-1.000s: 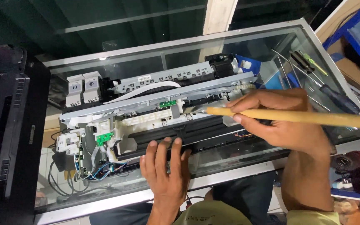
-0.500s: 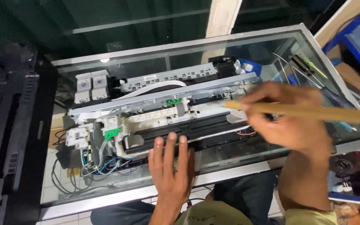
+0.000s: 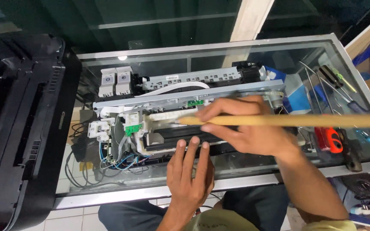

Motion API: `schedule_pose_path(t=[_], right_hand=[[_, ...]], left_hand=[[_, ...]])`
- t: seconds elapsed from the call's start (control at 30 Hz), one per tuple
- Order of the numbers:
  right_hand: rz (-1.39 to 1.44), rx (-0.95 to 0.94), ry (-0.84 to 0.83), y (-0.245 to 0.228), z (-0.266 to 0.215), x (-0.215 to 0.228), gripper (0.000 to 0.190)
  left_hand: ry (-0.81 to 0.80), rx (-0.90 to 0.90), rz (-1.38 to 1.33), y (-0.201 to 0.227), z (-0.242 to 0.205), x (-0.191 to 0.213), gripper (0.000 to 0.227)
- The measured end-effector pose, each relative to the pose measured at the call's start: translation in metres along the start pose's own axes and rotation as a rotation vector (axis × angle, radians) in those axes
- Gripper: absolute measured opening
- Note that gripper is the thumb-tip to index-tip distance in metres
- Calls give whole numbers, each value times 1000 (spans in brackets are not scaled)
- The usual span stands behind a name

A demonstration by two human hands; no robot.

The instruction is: The person cleans the internal components of a disassembled printer using a brush. They then use a screwdriver to adjust a small white plastic part connected to a circuit board.

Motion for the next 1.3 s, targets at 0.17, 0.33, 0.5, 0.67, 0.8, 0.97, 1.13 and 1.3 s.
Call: schedule_pose_path(t=[0.17, 0.33, 0.5, 0.67, 0.8, 0.97, 1.13, 1.3], right_hand=[[-88, -113, 185, -31, -10, 43, 9], [112, -19, 225, -29, 8, 19, 8], [-109, -96, 102, -22, 22, -4, 11], [-25, -147, 277, -22, 1, 20, 7], [-86, -60, 181, -20, 11, 13, 17], [-86, -176, 102, -8, 17, -2, 12], [-319, -26, 322, -10, -35, 57, 10], [-64, -29, 645, 64, -167, 113, 103]], left_hand=[[-4, 17, -4, -1, -2, -3, 28], [-6, 20, -16, -1, -1, -1, 28], [-11, 20, -21, -2, -3, -1, 29], [-15, 25, -29, -2, -2, 0, 30], [-21, 26, -39, -2, -5, -4, 32], [-21, 19, -41, -3, -2, -1, 32], [-12, 16, -48, -5, -2, 3, 35], [-31, 89, -449, -31, 39, 26, 21]])
Point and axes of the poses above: each hand's wrist, its own z-axis towards the middle knuckle, its own x-axis out of the back of the hand, y = z × x, the point moved 4 cm from there along z, towards the middle knuckle, and after that the axes turned 1 degree about z, right-handed, at the moved point
